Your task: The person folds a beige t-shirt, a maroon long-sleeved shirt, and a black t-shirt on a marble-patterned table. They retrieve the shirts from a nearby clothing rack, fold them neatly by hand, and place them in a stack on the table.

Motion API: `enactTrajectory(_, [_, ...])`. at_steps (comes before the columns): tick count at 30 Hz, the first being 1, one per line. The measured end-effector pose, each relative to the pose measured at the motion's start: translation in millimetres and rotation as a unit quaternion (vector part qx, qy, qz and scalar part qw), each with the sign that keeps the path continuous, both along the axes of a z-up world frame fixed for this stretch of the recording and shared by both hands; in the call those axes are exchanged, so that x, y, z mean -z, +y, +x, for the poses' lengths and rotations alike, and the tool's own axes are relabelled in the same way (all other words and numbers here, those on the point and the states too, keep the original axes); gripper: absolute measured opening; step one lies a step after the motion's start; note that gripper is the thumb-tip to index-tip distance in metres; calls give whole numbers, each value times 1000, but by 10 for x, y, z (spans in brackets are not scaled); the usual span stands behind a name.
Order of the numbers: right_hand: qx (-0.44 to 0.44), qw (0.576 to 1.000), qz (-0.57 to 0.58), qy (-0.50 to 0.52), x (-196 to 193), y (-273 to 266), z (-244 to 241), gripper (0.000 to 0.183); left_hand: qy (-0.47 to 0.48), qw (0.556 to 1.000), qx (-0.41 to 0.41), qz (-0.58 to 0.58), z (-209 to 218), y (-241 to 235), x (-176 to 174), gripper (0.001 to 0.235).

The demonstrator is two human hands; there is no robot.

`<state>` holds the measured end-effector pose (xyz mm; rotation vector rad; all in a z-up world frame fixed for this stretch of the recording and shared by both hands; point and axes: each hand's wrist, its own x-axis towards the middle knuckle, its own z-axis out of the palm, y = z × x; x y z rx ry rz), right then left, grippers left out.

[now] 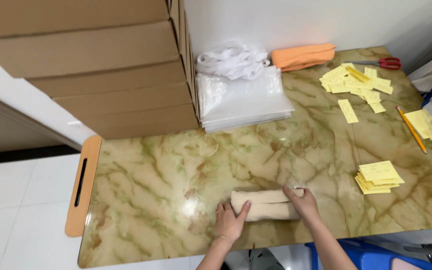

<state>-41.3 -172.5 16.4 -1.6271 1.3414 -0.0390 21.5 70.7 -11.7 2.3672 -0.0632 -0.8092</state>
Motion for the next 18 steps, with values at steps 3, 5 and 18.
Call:
enactTrajectory(3, [83,985,129,-77,-229,-32,12,60,92,992,-56,-69,237,-137,-318,113])
enactTrajectory(5, [116,973,160,-116,-342,-237,97,57,113,985,-83,-100,378,-335,-608,102])
enactTrajectory(18, [50,942,93,-319,-970,-3377,1896,63,103,946,-110,-288,2248,-3233,-1190,104])
